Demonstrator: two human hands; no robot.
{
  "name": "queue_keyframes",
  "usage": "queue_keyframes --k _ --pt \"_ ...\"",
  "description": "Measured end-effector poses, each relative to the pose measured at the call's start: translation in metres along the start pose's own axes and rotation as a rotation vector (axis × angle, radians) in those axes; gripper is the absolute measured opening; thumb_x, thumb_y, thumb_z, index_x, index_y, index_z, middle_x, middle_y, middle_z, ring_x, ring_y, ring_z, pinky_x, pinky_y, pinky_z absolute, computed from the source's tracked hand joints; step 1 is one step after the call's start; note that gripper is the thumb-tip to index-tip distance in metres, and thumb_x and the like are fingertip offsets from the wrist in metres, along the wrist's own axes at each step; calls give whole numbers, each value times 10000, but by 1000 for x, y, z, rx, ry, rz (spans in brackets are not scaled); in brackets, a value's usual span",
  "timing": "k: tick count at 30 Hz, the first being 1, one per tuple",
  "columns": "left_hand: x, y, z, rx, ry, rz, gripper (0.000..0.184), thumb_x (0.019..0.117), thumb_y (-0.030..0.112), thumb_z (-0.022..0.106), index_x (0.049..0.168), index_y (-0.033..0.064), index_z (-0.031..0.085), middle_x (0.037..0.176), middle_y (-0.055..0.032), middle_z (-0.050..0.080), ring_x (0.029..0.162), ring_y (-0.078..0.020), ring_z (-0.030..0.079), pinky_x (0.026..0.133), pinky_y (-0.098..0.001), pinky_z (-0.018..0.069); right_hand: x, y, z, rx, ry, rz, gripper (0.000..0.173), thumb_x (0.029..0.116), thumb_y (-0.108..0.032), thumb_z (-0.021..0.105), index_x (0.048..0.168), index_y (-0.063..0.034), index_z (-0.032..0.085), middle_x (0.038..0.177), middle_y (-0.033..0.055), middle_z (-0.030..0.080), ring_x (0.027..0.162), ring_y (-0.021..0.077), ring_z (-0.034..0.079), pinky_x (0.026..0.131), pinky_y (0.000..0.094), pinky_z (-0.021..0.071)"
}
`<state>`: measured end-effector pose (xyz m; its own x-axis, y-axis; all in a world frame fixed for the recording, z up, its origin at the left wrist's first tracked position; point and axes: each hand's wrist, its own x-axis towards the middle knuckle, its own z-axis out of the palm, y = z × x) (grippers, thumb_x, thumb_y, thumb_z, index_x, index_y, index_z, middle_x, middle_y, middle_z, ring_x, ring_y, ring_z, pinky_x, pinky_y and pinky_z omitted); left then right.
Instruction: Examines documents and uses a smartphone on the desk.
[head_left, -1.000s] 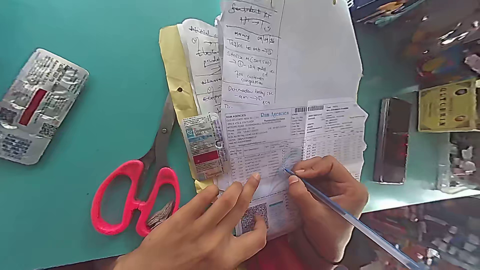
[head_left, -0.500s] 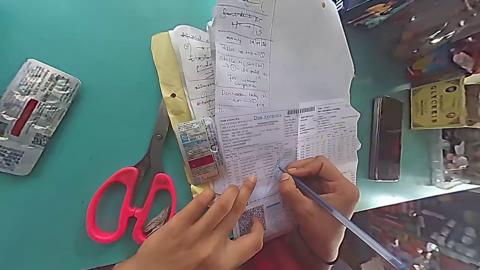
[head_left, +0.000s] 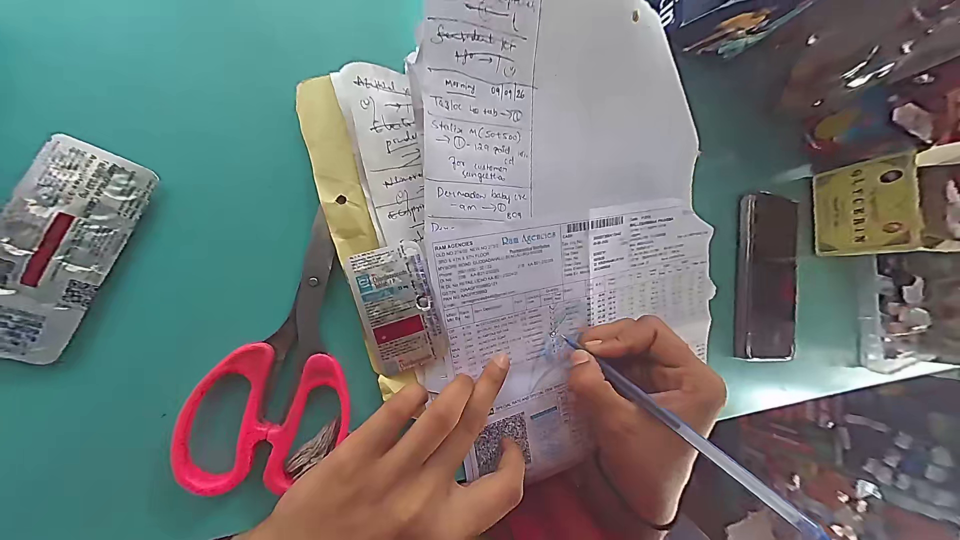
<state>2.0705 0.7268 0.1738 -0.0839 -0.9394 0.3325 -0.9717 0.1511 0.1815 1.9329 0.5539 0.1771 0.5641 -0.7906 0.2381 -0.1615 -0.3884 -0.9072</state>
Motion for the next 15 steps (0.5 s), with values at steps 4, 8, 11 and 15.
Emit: queue_keyframes --k 4,8,11,15 --pt "0 0 -1 -1 -2 4 297 1086 140 377 1241 207 621 1413 -169 571 1085 -277 575 865 -412 370 1 -4 -4 28 -33 52 139 778 -39 696 873 -125 645 815 -113 696 629 -52 629 538 109 545" --pt "-1 0 -3 -27 -20 18 314 1087 138 377 1245 223 634 1415 -169 568 1095 -275 573 886 -417 365 5 -8 -9 0 -123 65 122 795 -69 704 884 -133 651 814 -121 693 656 -56 640 567 103 553" --pt "-1 -1 -5 -28 -36 29 349 1074 84 377 1252 220 644 1414 -165 571 1075 -267 572 867 -411 362 5 -8 -10 -16 -150 69 124 781 -77 695 881 -124 640 829 -115 677 709 -52 648 623 107 567" --pt "-1 0 -6 -38 -35 24 352 1069 75 385 1234 218 660 1397 -154 588 1068 -261 578 859 -405 368 5 -8 -8 -38 -132 74 115 756 -72 698 847 -124 650 811 -113 677 691 -59 642 605 100 558"
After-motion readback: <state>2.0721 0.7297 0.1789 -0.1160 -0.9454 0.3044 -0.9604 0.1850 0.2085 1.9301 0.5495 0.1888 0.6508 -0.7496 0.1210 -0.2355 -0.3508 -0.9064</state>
